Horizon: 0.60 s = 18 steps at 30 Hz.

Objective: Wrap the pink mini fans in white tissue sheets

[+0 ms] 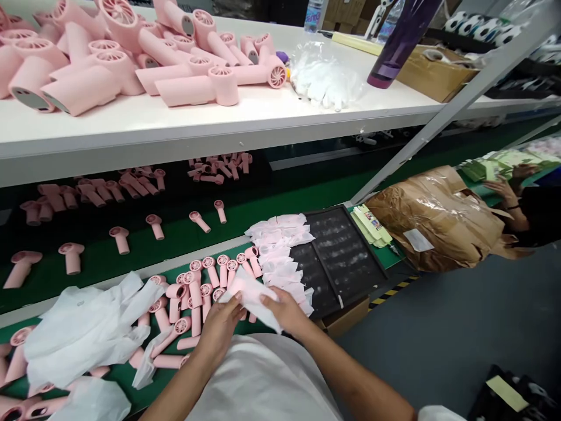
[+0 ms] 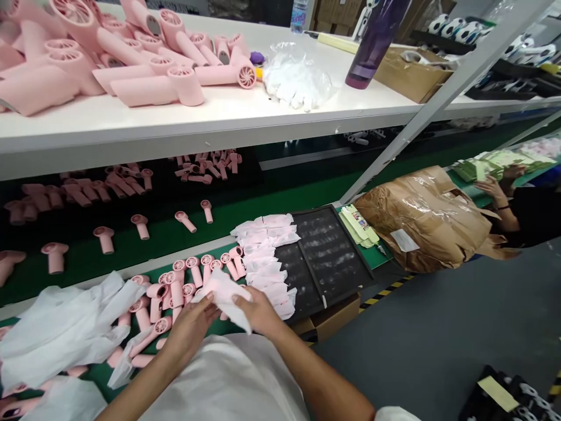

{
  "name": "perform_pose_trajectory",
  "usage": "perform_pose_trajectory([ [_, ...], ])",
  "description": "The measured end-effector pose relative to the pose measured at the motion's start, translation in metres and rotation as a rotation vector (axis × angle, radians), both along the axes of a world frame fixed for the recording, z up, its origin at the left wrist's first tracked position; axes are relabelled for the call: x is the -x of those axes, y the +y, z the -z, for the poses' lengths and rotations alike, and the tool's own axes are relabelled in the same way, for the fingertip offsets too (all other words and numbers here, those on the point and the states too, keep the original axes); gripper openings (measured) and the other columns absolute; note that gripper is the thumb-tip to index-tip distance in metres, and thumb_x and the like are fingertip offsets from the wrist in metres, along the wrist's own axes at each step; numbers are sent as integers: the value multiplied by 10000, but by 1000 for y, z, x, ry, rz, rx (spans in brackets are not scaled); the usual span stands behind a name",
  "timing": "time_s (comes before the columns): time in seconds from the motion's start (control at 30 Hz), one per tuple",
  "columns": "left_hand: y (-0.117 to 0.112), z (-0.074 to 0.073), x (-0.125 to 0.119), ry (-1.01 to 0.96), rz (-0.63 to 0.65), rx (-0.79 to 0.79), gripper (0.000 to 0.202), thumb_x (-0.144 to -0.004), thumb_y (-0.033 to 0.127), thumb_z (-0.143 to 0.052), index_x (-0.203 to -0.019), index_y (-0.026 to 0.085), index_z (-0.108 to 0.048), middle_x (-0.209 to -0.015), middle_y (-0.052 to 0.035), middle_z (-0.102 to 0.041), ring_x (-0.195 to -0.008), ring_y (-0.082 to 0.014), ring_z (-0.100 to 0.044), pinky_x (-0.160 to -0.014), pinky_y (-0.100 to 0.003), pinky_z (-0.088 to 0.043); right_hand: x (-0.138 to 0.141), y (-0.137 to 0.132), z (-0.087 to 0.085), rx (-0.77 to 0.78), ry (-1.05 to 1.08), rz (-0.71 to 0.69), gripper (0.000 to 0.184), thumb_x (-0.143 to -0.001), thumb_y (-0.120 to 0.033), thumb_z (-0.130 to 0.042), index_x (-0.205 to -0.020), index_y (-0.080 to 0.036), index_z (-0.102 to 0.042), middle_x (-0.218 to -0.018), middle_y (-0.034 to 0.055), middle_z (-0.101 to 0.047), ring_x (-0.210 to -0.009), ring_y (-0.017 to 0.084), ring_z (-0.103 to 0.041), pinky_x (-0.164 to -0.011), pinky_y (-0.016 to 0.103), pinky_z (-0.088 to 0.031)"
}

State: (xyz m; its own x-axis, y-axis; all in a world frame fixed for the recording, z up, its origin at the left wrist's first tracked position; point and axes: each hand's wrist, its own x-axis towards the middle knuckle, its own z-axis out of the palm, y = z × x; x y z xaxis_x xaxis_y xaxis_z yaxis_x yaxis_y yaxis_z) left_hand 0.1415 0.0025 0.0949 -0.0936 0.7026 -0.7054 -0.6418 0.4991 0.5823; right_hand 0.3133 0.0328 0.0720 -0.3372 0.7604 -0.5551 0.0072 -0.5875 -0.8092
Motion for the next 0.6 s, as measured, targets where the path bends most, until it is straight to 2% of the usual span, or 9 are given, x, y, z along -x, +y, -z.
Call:
perform_pose_trajectory([
  [0.13,-1,6,17,24,-6,62,477,-727,293,-802,-1130,199,-564,-1177,-139,-680,-1089,-281,-656,-915,-375,-539,-76,58,16,130,-226,294,447,-706,-546,-738,-886,-147,-643,-653,8,-595,-535,131,-469,-494,258,-349],
  [0.2,-5,10,27,49,-7,76,487,-741,289,-788,-1152,196,-544,-1169,-149,-681,-1072,-287,-665,-909,-373,-541,-112,94,26,173,-305,333,350,-748,-472,-730,-813,-148,-614,-625,6,-554,-526,122,-440,-471,254,-315],
  [0.27,-12,14,35,60,-10,123,482,-751,271,-776,-1162,194,-536,-1156,-149,-685,-1054,-284,-673,-894,-362,-546,-134,127,37,256,-365,317,273,-791,-377,-720,-756,-142,-584,-604,-10,-514,-507,100,-414,-460,238,-303],
  [0.33,-19,19,40,57,-19,193,468,-747,232,-770,-1153,192,-541,-1133,-146,-693,-1025,-280,-685,-868,-354,-555,-140,154,47,339,-399,277,227,-843,-309,-686,-760,-133,-569,-620,-34,-497,-496,74,-405,-464,210,-333],
  [0.43,-26,25,45,56,-45,253,449,-720,198,-778,-1118,188,-570,-1100,-135,-705,-976,-271,-700,-822,-346,-566,-125,182,60,369,-408,249,201,-909,-317,-621,-853,-129,-576,-701,-39,-529,-536,65,-464,-516,201,-432],
  [0.53,-27,31,54,86,-60,255,425,-683,196,-797,-1067,174,-614,-1068,-137,-711,-933,-261,-707,-791,-335,-567,-108,193,66,317,-409,257,281,-899,-406,-625,-909,-128,-586,-745,-15,-564,-597,92,-534,-591,255,-495],
  [0.6,-19,37,63,133,-35,242,397,-663,220,-809,-1019,160,-643,-1043,-146,-713,-912,-259,-706,-780,-329,-560,-104,193,68,257,-410,267,365,-845,-476,-666,-904,-124,-594,-714,7,-569,-625,133,-570,-611,306,-500],
])
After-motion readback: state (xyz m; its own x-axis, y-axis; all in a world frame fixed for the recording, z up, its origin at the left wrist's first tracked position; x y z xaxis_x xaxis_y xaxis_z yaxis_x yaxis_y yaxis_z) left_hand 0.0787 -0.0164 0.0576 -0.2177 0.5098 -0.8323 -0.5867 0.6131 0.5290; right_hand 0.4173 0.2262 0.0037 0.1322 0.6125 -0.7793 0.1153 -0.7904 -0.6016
